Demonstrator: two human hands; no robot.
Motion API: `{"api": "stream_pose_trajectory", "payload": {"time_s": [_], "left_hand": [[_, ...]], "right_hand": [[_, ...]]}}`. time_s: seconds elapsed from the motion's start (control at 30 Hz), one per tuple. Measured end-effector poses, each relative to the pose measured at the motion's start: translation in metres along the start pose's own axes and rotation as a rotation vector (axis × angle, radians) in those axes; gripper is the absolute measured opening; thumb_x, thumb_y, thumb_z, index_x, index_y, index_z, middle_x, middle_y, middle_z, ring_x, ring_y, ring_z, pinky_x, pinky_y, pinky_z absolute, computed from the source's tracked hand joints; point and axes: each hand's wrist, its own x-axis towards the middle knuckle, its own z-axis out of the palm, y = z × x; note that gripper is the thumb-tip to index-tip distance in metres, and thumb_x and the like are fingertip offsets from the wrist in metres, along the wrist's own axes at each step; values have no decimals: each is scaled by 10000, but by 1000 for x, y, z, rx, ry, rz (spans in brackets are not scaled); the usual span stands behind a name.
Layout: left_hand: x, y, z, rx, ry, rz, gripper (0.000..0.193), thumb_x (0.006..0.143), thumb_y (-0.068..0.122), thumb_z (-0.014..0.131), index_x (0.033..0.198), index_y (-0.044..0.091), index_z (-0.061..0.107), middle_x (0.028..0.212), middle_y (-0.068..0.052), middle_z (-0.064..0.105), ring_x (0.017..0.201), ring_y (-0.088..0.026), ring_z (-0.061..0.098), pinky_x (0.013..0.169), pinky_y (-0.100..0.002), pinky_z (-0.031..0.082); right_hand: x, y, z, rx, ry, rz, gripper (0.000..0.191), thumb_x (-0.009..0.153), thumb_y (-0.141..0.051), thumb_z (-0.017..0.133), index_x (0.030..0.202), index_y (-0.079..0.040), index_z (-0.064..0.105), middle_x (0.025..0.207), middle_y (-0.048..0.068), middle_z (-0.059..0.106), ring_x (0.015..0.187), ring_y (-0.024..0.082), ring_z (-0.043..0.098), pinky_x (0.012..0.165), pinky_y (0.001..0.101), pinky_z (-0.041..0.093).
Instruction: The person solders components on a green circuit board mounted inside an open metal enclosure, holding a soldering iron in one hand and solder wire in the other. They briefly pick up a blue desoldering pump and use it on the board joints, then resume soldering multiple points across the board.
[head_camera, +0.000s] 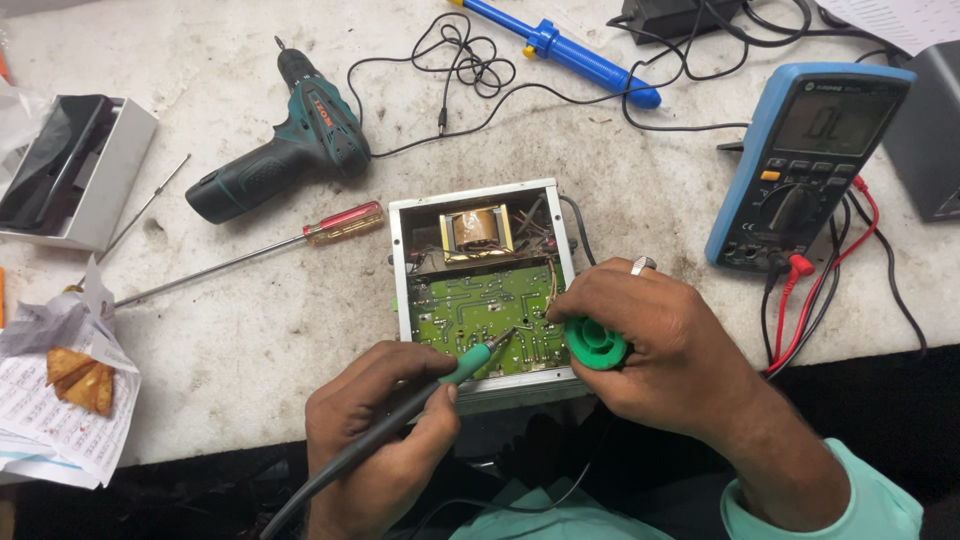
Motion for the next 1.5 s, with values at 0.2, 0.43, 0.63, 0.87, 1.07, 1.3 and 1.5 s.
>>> {"api": "stream_pose_trajectory", "payload": {"time_s": [0.2,0.43,0.63,0.87,1.07,1.3,1.5], "left_hand": [[2,1,1,5,1,14,171,769,34,736,934,13,773,861,-78,781,703,-111,771,607,-229,617],[4,1,1,33,9,4,168,762,40,743,924,7,778,852,-82,787,719,-125,769,629,-242,606],[5,0,0,30,12,-11,159,774,48,741,923,12,783,863,-82,799,749,-131,788,669,-252,642],[5,-3,0,-10,8,-47,161,787,49,738,937,15,786,877,-78,802,762,-135,784,655,-255,645],[6,-4,2,-12,-5,-59,144,791,55,735,925,25,781,867,-73,802,744,-129,803,649,-261,622],[7,-3,0,-23,-11,-56,161,781,39,735,931,18,788,883,-86,797,754,-145,791,645,-260,652],[7,-3,0,-6,-3,-2,164,782,33,736,938,12,783,888,-85,792,772,-135,770,671,-260,627]], "right_hand": [[1,1,-2,16,4,-3,303,704,-8,778,994,-46,696,871,77,728,817,222,738,688,335,572],[2,3,-1,0,8,-33,319,707,-8,776,1014,-30,694,884,89,729,845,236,738,712,345,573],[3,3,-1,-15,-4,-47,319,713,-17,783,1021,-20,699,882,93,734,850,235,739,719,353,581],[4,4,-3,-19,-32,-45,316,704,-18,787,1007,-19,700,877,96,731,854,251,739,731,364,578],[7,5,-5,-16,-49,-57,306,711,-29,794,1003,-32,702,880,89,731,855,248,744,759,367,582],[7,5,-6,-1,-49,-62,295,723,-35,784,1006,-36,699,894,89,734,866,256,746,763,373,583],[8,5,-7,-11,-40,-65,295,730,-35,777,1012,-35,691,884,94,722,860,272,738,747,383,572]]}}
